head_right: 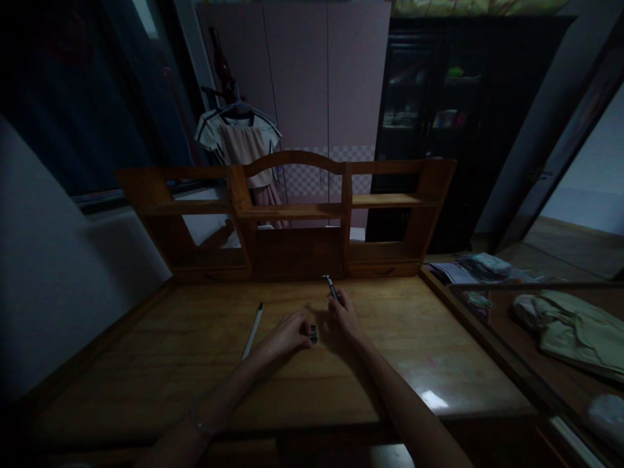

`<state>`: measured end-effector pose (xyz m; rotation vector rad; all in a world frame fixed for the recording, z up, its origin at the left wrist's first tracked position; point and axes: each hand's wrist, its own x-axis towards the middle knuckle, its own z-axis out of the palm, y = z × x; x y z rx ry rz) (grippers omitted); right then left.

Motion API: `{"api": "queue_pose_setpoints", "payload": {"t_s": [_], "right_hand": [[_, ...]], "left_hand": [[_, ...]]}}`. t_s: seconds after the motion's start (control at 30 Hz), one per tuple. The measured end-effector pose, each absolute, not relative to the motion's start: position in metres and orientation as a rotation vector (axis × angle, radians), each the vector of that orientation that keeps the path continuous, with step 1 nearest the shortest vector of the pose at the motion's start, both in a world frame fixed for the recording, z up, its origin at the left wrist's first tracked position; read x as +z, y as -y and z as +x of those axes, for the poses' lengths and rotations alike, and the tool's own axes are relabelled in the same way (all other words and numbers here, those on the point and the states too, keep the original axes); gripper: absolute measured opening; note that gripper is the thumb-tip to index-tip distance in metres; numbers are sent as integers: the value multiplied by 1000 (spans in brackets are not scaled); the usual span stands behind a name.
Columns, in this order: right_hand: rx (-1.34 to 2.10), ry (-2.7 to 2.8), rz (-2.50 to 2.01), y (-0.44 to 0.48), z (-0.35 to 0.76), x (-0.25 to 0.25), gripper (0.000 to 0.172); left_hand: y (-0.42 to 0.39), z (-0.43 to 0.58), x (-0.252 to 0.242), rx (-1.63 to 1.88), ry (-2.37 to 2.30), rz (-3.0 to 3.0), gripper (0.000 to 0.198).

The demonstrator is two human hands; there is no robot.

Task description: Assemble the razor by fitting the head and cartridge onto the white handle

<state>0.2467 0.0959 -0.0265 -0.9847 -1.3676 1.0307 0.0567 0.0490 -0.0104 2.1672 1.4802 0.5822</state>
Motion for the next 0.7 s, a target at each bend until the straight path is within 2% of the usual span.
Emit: {"api": "queue_pose_setpoints", "payload": {"t_s": [0.1, 0.27, 0.7], "right_hand": [[1030, 1367, -969, -96, 246, -27, 25], [1019, 1358, -980, -99, 246, -30, 26], [1020, 1369, -967, -99, 248, -29, 21]], "left_hand": [[-48, 54, -9, 599, -1442, 2177, 24], [-53, 48, -6, 629, -1292, 2193, 11], [-61, 47, 0, 594, -1248, 2265, 11]]}}
